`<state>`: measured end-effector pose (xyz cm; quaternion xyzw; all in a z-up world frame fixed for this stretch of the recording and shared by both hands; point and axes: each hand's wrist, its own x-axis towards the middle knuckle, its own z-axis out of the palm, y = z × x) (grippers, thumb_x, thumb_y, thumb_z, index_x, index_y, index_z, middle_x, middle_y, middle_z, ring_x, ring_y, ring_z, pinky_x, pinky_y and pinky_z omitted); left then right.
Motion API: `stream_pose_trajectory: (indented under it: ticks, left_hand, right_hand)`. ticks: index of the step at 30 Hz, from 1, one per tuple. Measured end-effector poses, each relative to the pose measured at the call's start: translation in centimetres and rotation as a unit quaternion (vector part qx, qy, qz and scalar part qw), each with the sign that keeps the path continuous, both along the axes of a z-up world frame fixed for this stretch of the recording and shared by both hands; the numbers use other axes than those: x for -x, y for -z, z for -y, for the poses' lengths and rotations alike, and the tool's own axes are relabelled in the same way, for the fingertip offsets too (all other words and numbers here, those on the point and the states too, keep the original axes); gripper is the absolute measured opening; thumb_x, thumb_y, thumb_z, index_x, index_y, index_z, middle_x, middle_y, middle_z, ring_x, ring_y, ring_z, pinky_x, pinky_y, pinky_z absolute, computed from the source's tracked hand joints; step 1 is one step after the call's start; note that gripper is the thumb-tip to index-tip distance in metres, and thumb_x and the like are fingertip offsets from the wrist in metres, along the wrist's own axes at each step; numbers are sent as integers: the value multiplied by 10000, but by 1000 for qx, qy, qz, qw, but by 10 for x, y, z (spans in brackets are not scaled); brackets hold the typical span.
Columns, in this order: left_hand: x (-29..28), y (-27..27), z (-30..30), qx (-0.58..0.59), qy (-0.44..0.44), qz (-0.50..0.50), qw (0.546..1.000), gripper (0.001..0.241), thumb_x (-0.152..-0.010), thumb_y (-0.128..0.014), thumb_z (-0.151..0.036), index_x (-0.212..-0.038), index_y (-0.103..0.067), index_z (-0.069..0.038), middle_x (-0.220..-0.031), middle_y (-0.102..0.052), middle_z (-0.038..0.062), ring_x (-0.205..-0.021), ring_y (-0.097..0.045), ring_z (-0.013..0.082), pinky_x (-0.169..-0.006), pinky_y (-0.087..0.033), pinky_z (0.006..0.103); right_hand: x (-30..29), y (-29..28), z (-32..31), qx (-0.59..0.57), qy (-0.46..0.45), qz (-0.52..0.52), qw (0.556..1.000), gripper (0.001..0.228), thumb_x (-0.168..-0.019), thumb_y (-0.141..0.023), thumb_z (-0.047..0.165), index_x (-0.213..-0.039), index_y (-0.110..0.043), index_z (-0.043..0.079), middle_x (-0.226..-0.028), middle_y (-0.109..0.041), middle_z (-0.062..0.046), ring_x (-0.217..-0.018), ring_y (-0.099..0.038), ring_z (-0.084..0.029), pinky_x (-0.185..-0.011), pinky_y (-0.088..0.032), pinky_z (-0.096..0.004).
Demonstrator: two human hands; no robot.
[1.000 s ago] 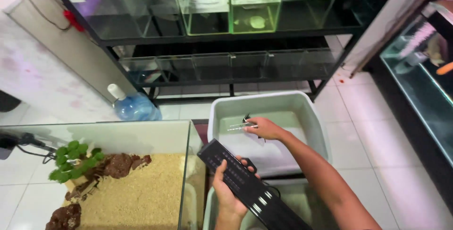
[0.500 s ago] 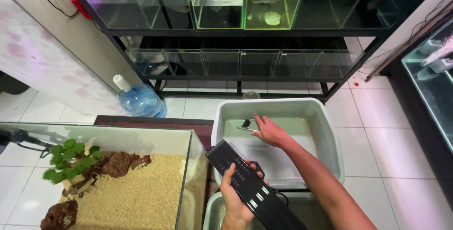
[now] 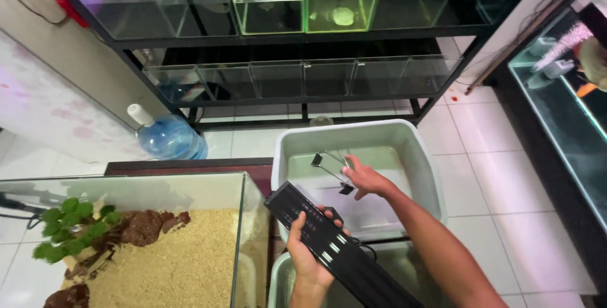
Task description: Removing an LED light bar and a water filter from a glass aquarium tank and placing them into a plastic bin.
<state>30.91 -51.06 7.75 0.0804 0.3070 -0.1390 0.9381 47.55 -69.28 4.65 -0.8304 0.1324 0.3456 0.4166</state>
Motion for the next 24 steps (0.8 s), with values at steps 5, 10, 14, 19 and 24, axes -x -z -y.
stream_pose_trajectory:
  ticks: [5, 10, 14, 19, 24]
  left_hand:
    - [4, -7, -1, -1, -4, 0, 1000, 357, -950, -672, -432, -1080, -726, -103, -974, -709, 64, -825, -685, 277, -772, -564, 477]
    - [8, -6, -5, -19, -14, 7, 1000, 379, -955, -664, -421, -1091, -726, -73, -962, -703, 96, -814, -685, 289, -733, -569, 475]
    - [10, -5, -8, -9, -8, 5, 1000, 371, -960, -656, -413, -1098, -733, -77, -971, -707, 96, -826, -681, 288, -736, -567, 473]
    - [10, -7, -9, -8, 0, -2, 1000, 369, -947, -664, -434, -1087, -729, -99, -964, -705, 76, -818, -692, 293, -733, -570, 482]
    - [10, 3, -10, 41, 22, 14, 999, 346, -944, -669, -450, -1072, -709, -131, -989, -716, 53, -835, -698, 273, -738, -579, 462]
  right_hand:
    - [13, 27, 3, 186, -10, 47, 981, 620, -1136, -348, 402, -1681, -290, 111, -1369, -687, -310, -905, -754, -444, -950, -605, -560]
    - [13, 57, 18, 224, -37, 64, 972, 553, -1122, -334, 370, -1584, -362, 67, -1344, -678, -345, -1077, -712, -542, -722, -681, -609]
    - [4, 71, 47, 308, -339, 269, 847, 743, -934, -451, -111, -1549, -458, 306, -1500, -418, -149, -1119, -558, -428, -751, -637, -514]
    - [-13, 101, 67, 282, -560, 304, 717, 796, -979, -627, -95, -1602, -449, 367, -1772, -235, -125, -1443, -459, -376, -869, -652, -510]
    - [-35, 137, 83, 270, -629, 342, 643, 829, -763, -1020, 541, -1365, -594, 162, -1351, -658, -69, -1188, -657, -275, -963, -502, -434]
